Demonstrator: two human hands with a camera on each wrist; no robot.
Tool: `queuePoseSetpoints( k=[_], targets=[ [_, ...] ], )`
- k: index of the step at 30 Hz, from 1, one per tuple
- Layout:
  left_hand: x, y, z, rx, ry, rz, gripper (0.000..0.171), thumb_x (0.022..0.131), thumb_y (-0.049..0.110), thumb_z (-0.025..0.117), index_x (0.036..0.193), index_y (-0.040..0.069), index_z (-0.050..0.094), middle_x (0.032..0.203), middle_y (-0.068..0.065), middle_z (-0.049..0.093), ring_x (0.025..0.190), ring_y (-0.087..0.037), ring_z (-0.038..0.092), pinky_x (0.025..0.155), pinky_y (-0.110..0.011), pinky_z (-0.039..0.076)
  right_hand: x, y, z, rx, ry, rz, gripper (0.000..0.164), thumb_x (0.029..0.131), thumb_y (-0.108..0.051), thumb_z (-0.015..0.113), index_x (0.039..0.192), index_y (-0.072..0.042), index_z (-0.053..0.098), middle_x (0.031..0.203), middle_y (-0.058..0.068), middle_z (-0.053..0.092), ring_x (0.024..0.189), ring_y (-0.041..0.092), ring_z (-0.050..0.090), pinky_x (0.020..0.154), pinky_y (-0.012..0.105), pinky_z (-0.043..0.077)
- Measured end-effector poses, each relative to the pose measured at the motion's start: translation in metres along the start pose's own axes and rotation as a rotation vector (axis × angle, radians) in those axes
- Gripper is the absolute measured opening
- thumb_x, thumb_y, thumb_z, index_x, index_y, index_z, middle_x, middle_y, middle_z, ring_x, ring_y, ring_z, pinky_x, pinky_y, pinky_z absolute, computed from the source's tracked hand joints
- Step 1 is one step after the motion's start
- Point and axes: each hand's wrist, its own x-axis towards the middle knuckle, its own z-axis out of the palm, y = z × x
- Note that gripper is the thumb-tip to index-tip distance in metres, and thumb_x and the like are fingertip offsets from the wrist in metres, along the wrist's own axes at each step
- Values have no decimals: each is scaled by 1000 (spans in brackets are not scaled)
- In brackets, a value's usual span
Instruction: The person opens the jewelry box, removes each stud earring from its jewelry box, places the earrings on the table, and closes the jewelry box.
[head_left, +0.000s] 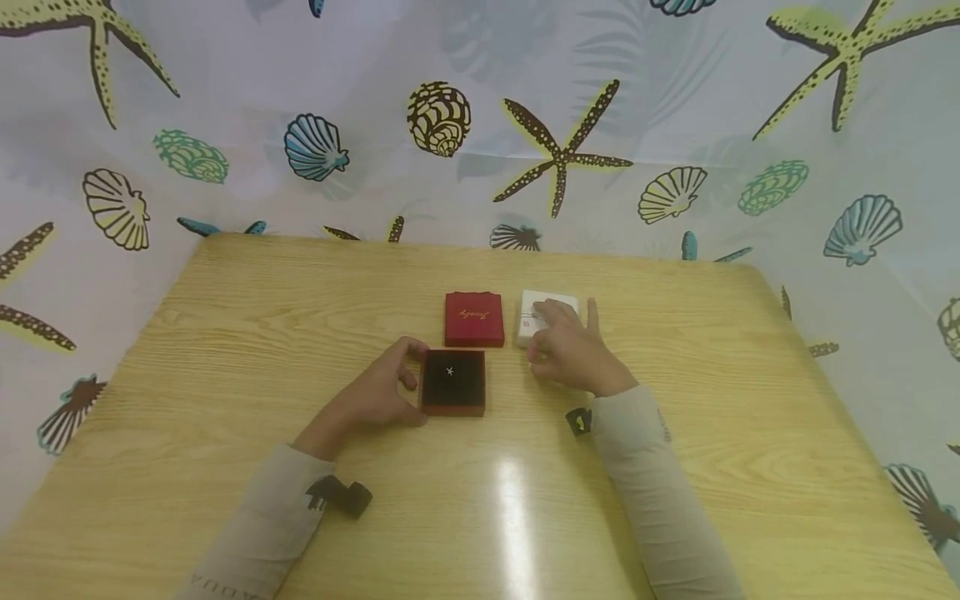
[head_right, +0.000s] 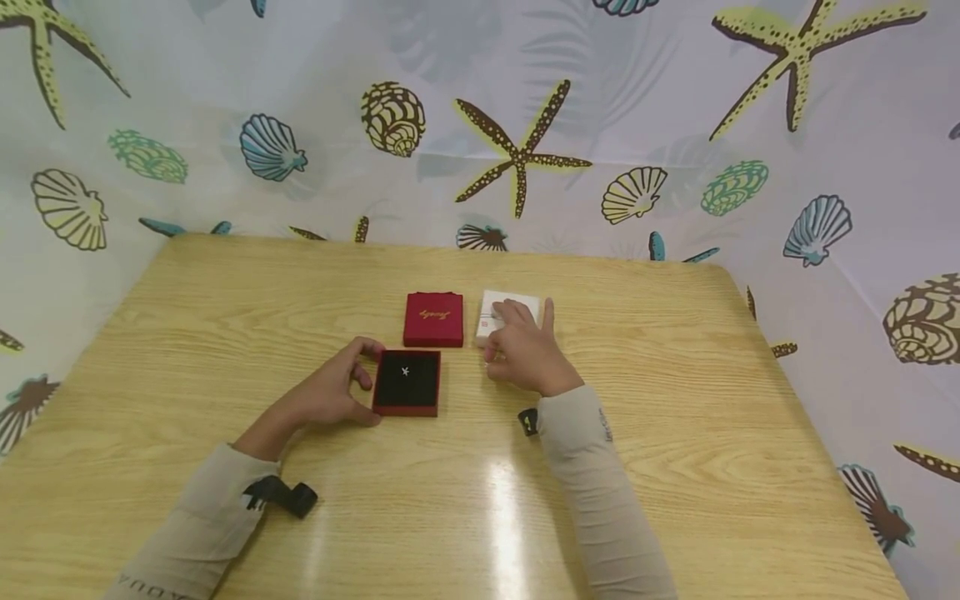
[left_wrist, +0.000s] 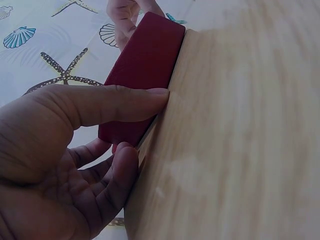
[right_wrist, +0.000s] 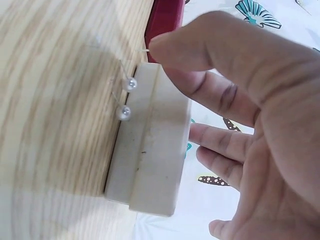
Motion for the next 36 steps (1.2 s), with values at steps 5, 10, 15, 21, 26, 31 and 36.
queuePoseSetpoints(
  k=[5, 10, 15, 21, 26, 31, 36],
  targets=[
    [0, -1, 0, 2, 0, -2, 90, 66, 6, 88, 140, 12, 37, 127, -15, 54, 105, -27, 55, 78, -32, 45, 1, 0, 3, -30, 6, 12, 7, 77, -14, 75, 75, -20, 72, 157, 19, 39, 151, 39, 25, 113, 76, -5],
    [0, -1, -1, -1, -1, -1, 90, 66, 6, 88, 141, 12, 37, 131, -14, 51, 106, -27, 55, 78, -32, 46, 2, -3, 4, -68, 22, 20, 10, 73, -13, 77, 71, -19, 69, 157, 19, 40, 152, 38, 24, 113, 76, -4],
    [0, 0, -1, 0, -2, -2, 90, 66, 6, 88, 141, 12, 38, 134, -13, 50, 107, -28, 55, 78, -32, 46, 4, -5, 8, -110, 44, 19, 10, 74, -12, 73, 68, -20, 69, 156, 18, 41, 151, 37, 25, 113, 77, -2],
    [0, 0, -1, 14, 0, 2, 90, 66, 6, 88, 141, 11, 38, 133, -14, 51, 106, -27, 56, 81, -33, 46, 7, -2, 13, -161, 34, 9, 11, 74, -14, 73, 69, -22, 69, 157, 17, 40, 152, 36, 24, 112, 78, -2],
    [0, 0, -2, 20, 0, 5, 90, 66, 6, 88, 141, 11, 37, 137, -14, 49, 106, -27, 56, 82, -33, 46, 7, -6, 5, -164, 64, -5, 8, 76, -17, 77, 83, -21, 77, 158, 17, 38, 151, 37, 24, 112, 78, -2],
    [0, 0, -2, 13, -1, 14, 90, 66, 5, 87, 141, 10, 37, 144, -13, 45, 107, -27, 56, 82, -33, 47, 5, -21, -13, -117, 144, -37, 14, 79, -21, 81, 92, -21, 78, 159, 15, 35, 151, 34, 24, 113, 76, -4],
    [1, -2, -1, 3, -1, 15, 89, 66, 5, 88, 140, 10, 38, 145, -12, 44, 108, -28, 57, 83, -34, 47, 10, -42, -18, -60, 165, -83, 9, 82, -18, 77, 91, -19, 77, 159, 14, 36, 151, 34, 24, 114, 75, -6]
  ],
)
